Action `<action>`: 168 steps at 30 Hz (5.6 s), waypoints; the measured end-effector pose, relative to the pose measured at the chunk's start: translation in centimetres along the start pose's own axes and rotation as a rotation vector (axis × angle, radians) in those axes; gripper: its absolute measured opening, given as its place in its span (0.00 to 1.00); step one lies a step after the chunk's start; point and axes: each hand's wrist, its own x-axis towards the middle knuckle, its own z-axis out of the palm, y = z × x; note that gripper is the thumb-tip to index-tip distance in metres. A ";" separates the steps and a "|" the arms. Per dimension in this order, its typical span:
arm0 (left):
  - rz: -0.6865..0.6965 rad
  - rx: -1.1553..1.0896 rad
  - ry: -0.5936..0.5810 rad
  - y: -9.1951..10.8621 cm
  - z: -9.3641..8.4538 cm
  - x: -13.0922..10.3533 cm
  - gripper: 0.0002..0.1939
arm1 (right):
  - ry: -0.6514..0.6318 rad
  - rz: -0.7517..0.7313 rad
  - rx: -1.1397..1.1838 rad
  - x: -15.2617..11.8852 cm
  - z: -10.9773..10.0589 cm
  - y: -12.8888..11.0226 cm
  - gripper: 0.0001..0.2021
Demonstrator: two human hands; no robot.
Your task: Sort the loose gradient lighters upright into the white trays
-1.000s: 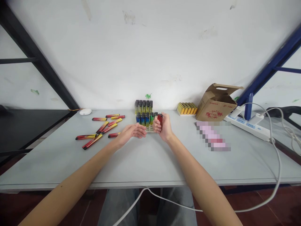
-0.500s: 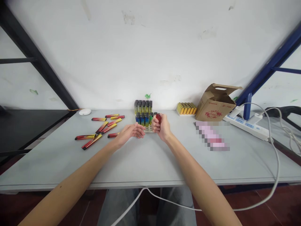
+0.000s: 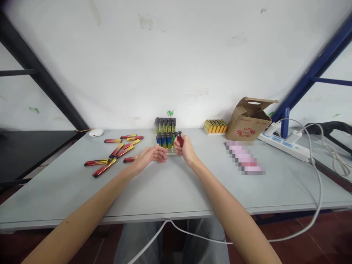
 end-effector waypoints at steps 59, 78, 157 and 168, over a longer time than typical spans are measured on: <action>0.035 1.052 0.388 1.0 -6.4 -0.8 0.17 | 0.125 -0.417 -0.744 1.2 -3.0 0.5 0.11; -0.015 0.959 0.250 1.4 -6.9 -1.4 0.11 | 0.318 -0.721 -1.268 1.3 -3.5 2.0 0.12; -0.076 -0.445 0.083 0.1 -1.1 0.7 0.14 | 0.418 -0.509 -0.602 2.2 -4.2 1.8 0.14; -0.071 -0.603 -0.041 0.9 -0.9 0.2 0.15 | 0.408 -0.475 -0.604 2.3 -4.2 1.9 0.11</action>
